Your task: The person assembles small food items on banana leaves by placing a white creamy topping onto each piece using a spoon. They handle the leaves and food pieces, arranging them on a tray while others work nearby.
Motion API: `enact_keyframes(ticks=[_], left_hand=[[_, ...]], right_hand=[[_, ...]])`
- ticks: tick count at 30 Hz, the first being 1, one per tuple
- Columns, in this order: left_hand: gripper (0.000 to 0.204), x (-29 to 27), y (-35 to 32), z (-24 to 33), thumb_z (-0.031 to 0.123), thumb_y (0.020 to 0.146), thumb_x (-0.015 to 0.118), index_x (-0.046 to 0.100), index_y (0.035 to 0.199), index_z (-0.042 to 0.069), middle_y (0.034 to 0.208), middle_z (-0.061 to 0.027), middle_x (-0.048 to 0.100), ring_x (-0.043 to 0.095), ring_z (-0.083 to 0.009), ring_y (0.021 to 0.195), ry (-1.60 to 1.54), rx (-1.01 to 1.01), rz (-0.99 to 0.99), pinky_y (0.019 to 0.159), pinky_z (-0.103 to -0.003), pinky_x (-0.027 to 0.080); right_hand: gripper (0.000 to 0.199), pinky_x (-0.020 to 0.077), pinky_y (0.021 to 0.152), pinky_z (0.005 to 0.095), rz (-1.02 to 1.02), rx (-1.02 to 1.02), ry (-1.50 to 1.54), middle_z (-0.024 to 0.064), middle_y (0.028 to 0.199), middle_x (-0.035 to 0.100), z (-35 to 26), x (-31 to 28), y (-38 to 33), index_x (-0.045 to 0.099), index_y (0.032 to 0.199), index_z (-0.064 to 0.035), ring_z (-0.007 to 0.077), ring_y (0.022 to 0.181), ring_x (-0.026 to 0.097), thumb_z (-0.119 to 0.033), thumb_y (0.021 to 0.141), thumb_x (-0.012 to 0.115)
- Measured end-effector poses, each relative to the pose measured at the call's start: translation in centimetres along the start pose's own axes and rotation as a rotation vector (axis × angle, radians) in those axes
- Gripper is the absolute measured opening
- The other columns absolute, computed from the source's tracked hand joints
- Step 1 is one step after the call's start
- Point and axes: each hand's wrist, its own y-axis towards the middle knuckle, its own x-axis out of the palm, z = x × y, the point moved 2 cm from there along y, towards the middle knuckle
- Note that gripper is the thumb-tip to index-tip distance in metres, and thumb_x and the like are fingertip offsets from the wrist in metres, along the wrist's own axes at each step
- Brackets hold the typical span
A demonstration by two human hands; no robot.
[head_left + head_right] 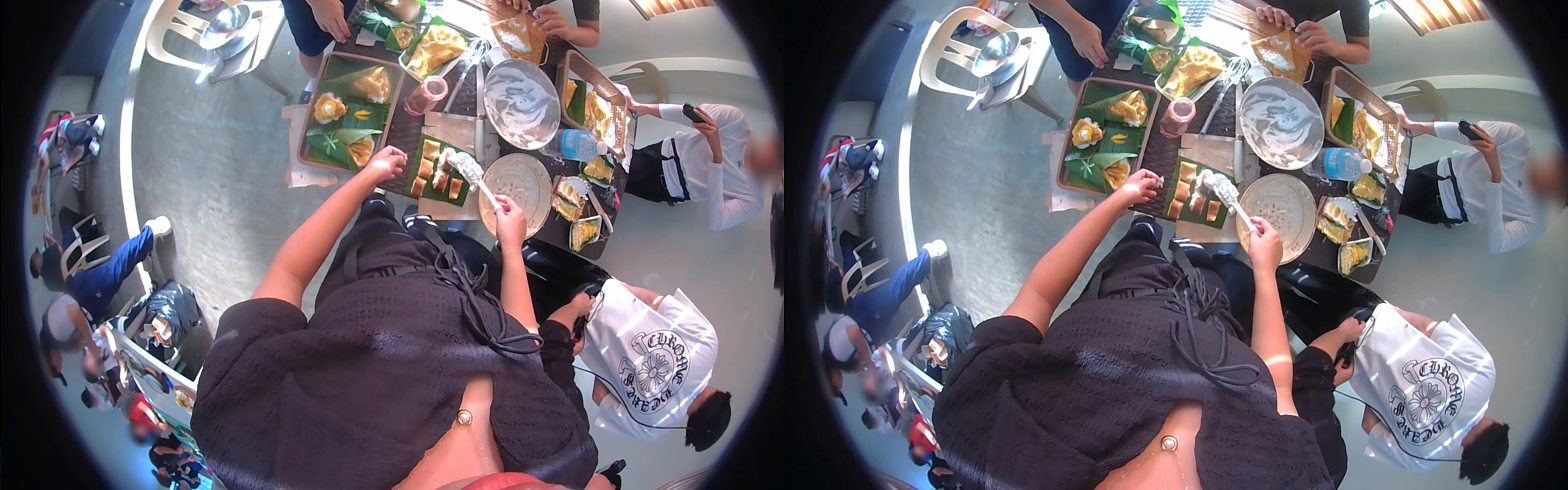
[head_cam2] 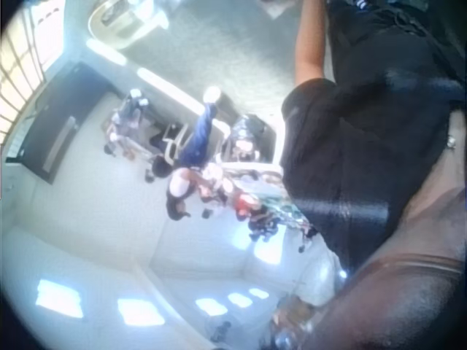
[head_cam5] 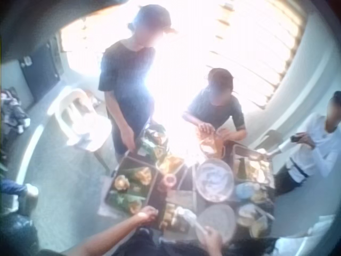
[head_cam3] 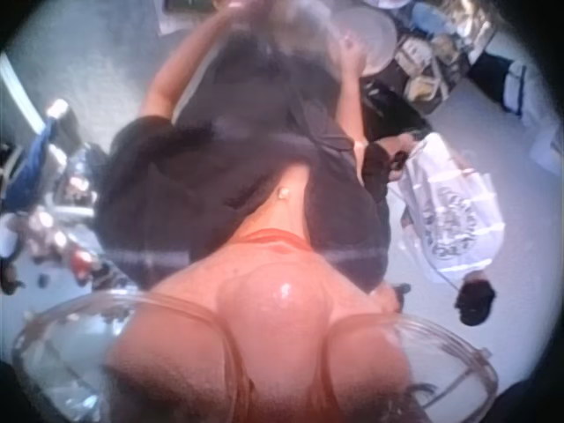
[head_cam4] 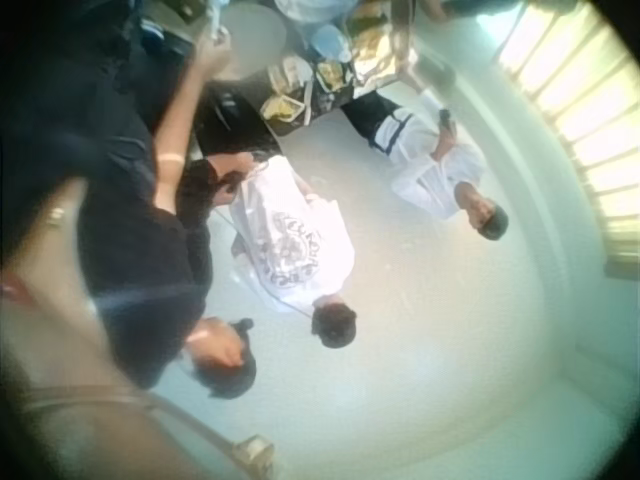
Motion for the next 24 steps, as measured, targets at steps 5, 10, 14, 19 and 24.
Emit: enact_keyframes(ticks=[5, 10, 14, 19, 24], left_hand=[[0.015, 0.0, 0.1, -0.1, 0.023, 0.081, 0.046, 0.048, 0.094, 0.015, 0.088, 0.0024, 0.054, 0.051, -0.0073, 0.073, -0.016, 0.008, -0.014, 0.064, -0.022, 0.041], [0.014, 0.3, 0.7, -0.2, 0.022, 0.082, 0.046, 0.048, 0.094, 0.015, 0.086, 0.0025, 0.053, 0.05, -0.0075, 0.071, -0.022, 0.012, -0.017, 0.062, -0.023, 0.041], [0.014, 0.6, 1.3, 0.1, 0.022, 0.081, 0.047, 0.048, 0.094, 0.015, 0.085, 0.0027, 0.053, 0.05, -0.0077, 0.071, -0.009, 0.004, -0.013, 0.06, -0.023, 0.041], [0.016, 0.9, 1.2, 0.6, 0.022, 0.081, 0.047, 0.048, 0.095, 0.015, 0.088, 0.002, 0.052, 0.05, -0.0083, 0.072, 0.018, -0.01, -0.024, 0.061, -0.024, 0.041], [0.017, 0.9, 0.9, 0.6, 0.024, 0.082, 0.047, 0.047, 0.096, 0.015, 0.092, 0.0004, 0.052, 0.05, -0.0094, 0.075, 0.037, -0.03, -0.04, 0.065, -0.025, 0.041]], right_hand=[[0.024, 0.0427, 0.056, 0.0286, -0.035, 0.022, 0.082, 0.007, 0.067, 0.061, 0.8, 0.2, 0.7, 0.062, 0.09, -0.0132, 0.0171, 0.061, 0.058, -0.009, 0.069, 0.051], [0.028, 0.0399, 0.052, 0.0237, -0.094, 0.06, 0.257, 0.0049, 0.063, 0.06, 3.4, 1.3, 1.8, 0.062, 0.091, -0.0084, 0.0104, 0.056, 0.053, -0.005, 0.066, 0.05], [0.028, 0.0356, 0.047, 0.0201, -0.163, 0.122, 0.472, 0.0041, 0.061, 0.058, 3.8, 1.4, 1.8, 0.061, 0.091, -0.004, 0.0069, 0.05, 0.047, 0.0, 0.065, 0.05], [0.028, 0.0321, 0.044, 0.017, -0.175, 0.253, 0.607, 0.0038, 0.064, 0.058, 3.1, -0.1, 0.6, 0.059, 0.094, -0.0012, 0.0055, 0.048, 0.044, 0.002, 0.067, 0.05], [0.028, 0.0312, 0.045, 0.0158, -0.218, 0.349, 0.688, 0.0026, 0.067, 0.058, 2.4, -2.6, -0.8, 0.057, 0.097, -0.0019, 0.004, 0.051, 0.045, 0.001, 0.07, 0.049]])
